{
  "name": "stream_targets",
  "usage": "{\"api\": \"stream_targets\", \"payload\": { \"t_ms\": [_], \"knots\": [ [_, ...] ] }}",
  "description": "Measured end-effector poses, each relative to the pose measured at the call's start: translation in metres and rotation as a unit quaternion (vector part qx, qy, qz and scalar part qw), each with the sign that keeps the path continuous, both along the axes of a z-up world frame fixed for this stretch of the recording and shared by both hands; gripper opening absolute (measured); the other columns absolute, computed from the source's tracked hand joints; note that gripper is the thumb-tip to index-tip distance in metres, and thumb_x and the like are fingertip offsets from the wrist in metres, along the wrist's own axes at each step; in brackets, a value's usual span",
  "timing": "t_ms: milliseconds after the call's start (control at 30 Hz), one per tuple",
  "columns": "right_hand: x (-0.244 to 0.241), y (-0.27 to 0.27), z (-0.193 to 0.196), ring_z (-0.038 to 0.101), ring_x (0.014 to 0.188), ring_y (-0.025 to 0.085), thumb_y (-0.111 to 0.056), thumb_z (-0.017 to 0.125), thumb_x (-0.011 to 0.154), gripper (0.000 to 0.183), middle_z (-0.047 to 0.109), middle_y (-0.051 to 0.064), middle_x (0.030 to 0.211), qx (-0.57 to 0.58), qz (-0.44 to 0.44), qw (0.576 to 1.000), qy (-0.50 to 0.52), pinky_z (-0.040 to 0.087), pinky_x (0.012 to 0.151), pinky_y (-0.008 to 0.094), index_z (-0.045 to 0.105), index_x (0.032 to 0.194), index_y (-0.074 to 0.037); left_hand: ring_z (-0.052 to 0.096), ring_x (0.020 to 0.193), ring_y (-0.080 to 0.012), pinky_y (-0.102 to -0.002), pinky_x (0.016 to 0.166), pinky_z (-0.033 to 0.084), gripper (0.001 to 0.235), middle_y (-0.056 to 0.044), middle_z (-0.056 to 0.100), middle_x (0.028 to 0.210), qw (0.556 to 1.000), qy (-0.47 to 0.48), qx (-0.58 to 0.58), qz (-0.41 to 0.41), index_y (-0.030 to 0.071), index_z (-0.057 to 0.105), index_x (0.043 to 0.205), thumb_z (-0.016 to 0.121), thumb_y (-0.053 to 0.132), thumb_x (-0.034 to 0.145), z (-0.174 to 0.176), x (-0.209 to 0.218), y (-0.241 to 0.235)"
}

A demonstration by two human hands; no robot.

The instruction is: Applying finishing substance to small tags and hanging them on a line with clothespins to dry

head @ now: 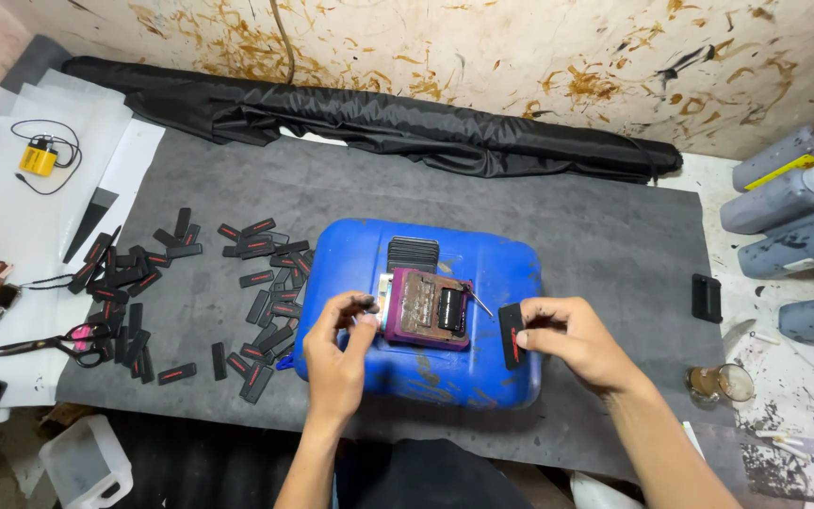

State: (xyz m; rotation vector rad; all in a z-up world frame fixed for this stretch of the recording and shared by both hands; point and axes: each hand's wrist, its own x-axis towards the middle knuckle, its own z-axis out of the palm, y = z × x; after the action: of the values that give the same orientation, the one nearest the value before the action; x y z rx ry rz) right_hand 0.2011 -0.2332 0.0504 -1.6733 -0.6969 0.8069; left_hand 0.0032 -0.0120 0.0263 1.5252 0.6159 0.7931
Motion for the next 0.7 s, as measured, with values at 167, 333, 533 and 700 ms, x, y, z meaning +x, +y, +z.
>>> {"api": "stream_targets", "payload": {
  "t_ms": [167, 333, 533, 700],
  "knots": [
    [-0.018, 0.001, -0.011, 0.055, 0.068, 0.020, -0.008, 0.064, 0.073, 0.021, 0.065, 0.018, 0.079, 0.129, 0.010, 0.946, 0.297, 0.043, 0.065, 0.030, 0.069, 0.085, 0.008, 0.057, 0.076, -0.0141, -0.025, 0.073, 0.048, 0.025, -0.006, 0.074, 0.097, 0.995, 0.005, 0.081, -0.059, 0.001, 0.071, 0.108, 0.063, 0.010, 0.086, 0.028, 0.013, -0.012],
    [-0.032, 0.013, -0.020, 0.052, 0.077, 0.027, -0.013, 0.061, 0.074, 0.016, 0.061, 0.019, 0.073, 0.189, 0.019, 0.930, 0.313, 0.040, 0.073, 0.034, 0.064, 0.075, 0.003, 0.060, 0.074, -0.0157, -0.027, 0.068, 0.050, 0.027, -0.010, 0.073, 0.093, 0.986, 0.030, 0.056, -0.155, -0.002, 0.072, 0.106, 0.063, 0.016, 0.087, 0.045, 0.026, -0.023],
    [-0.032, 0.016, -0.025, 0.055, 0.077, 0.022, -0.009, 0.060, 0.075, 0.021, 0.065, 0.020, 0.080, 0.164, 0.010, 0.931, 0.326, 0.042, 0.072, 0.030, 0.068, 0.084, 0.008, 0.058, 0.064, -0.0170, -0.030, 0.059, 0.046, 0.031, -0.007, 0.075, 0.078, 0.969, 0.116, 0.074, -0.205, 0.000, 0.076, 0.092, 0.061, 0.028, 0.088, 0.066, 0.038, -0.028],
    [-0.039, 0.023, -0.026, 0.054, 0.062, 0.019, -0.008, 0.069, 0.071, 0.018, 0.061, 0.017, 0.067, 0.151, -0.027, 0.955, 0.255, 0.042, 0.055, 0.028, 0.067, 0.079, 0.008, 0.065, 0.070, -0.0223, -0.034, 0.067, 0.051, 0.034, -0.008, 0.071, 0.074, 0.959, 0.139, 0.064, -0.240, 0.012, 0.077, 0.084, 0.061, 0.041, 0.093, 0.056, 0.043, -0.024]
  ]
}}
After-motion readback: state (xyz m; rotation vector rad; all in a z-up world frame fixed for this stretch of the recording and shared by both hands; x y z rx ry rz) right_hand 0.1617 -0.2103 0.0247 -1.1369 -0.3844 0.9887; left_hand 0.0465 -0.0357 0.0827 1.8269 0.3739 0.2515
